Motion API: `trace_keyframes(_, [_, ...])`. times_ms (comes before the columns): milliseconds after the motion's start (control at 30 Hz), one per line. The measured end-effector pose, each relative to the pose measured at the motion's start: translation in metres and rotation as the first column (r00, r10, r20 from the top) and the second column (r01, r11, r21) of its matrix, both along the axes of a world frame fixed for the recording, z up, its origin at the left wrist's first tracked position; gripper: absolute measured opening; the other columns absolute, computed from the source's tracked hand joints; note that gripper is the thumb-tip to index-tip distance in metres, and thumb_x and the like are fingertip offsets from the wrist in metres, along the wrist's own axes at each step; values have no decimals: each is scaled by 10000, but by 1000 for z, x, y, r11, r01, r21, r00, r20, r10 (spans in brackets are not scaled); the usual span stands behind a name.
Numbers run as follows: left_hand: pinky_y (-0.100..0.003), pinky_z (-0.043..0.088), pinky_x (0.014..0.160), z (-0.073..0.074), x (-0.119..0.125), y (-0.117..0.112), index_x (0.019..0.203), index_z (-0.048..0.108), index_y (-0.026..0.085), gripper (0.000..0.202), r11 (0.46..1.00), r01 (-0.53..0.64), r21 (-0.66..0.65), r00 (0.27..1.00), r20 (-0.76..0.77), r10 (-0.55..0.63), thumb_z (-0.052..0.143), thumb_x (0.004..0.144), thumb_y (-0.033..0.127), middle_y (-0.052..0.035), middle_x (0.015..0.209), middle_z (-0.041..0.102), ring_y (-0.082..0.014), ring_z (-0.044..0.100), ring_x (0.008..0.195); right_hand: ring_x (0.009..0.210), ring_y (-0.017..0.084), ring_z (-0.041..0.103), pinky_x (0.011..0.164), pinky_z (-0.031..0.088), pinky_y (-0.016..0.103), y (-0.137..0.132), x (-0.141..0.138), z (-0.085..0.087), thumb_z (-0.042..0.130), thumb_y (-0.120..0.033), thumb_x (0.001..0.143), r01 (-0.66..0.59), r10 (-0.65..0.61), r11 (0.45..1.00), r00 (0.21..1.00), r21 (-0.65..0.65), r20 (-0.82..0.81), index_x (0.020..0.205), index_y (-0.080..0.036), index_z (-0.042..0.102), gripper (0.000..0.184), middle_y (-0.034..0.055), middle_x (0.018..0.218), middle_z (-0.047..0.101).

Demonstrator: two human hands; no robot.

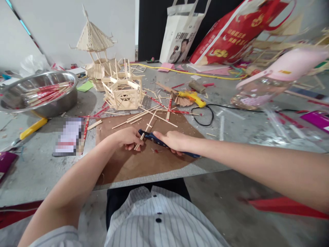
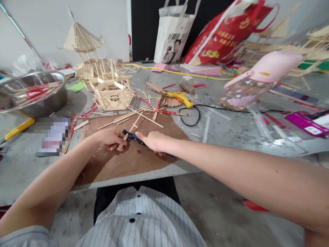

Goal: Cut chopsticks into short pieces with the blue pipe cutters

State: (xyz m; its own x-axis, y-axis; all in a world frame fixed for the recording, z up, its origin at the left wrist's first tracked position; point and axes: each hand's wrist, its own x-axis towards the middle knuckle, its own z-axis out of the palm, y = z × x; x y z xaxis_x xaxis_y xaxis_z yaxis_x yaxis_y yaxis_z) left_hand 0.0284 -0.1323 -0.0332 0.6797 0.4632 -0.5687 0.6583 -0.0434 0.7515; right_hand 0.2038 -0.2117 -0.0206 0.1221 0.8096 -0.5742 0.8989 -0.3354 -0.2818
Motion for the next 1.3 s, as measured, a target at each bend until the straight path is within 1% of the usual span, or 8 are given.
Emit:
trace_keyframes(100, [-145,280,283,0,0,0,608,551,103,142,1000,-17,8,1000,-4,17,562,659,236,4,494,588,-34,393,281,367,143,550,533,467,288,3,0,1,54,-781,690,44,-46,998,998,-43,-40,618,-106,591,865,105,544,610])
trace_keyframes(233, [-144,271,283,0,0,0,605,548,103,155,1000,-18,13,1000,-5,18,564,658,248,3,498,589,-34,398,282,354,138,539,503,470,283,5,-2,3,47,-788,679,68,-74,993,996,-92,-59,637,-99,594,881,106,527,604])
trace_keyframes(433, [-151,263,282,0,-1,0,608,558,105,148,1000,-13,21,1000,-22,14,554,664,242,3,510,595,-36,400,280,346,133,525,483,459,273,5,-3,2,9,-755,707,91,-93,994,995,-65,-36,638,-90,605,897,118,516,600])
trace_keyframes(600, [-153,267,282,0,-1,-2,590,543,110,149,1000,-3,27,1000,-8,3,542,672,234,-7,524,606,-37,400,283,338,129,516,501,451,269,1,-1,0,5,-727,736,35,-35,999,999,-7,-5,574,-95,598,881,118,496,587])
trace_keyframes(1033, [-151,296,285,0,-2,-2,588,527,114,160,999,7,31,999,38,-8,547,665,252,8,496,583,-38,392,273,337,147,523,494,450,278,-1,3,-7,-22,-744,713,22,-21,998,999,52,-31,540,-109,578,890,117,473,570])
trace_keyframes(1133, [-152,292,286,-2,-2,-1,597,535,113,157,999,2,45,999,49,-4,543,665,254,12,489,572,-38,388,274,335,141,521,469,450,282,0,3,-6,7,-754,710,53,-51,998,996,22,-70,575,-114,561,857,104,504,578])
trace_keyframes(1233, [-151,271,288,-3,-3,0,606,548,110,178,996,11,86,998,61,-16,540,674,275,11,502,568,-34,384,280,356,141,531,435,447,283,1,6,-3,41,-781,685,94,-101,994,983,-53,-156,638,-125,533,822,86,539,581])
trace_keyframes(1300, [-153,261,293,-1,-4,0,618,559,108,203,990,31,134,996,82,-42,532,688,297,4,529,579,-29,379,286,385,140,539,418,437,276,2,11,-2,96,-807,659,73,-92,993,967,-89,-238,654,-137,508,787,75,564,579])
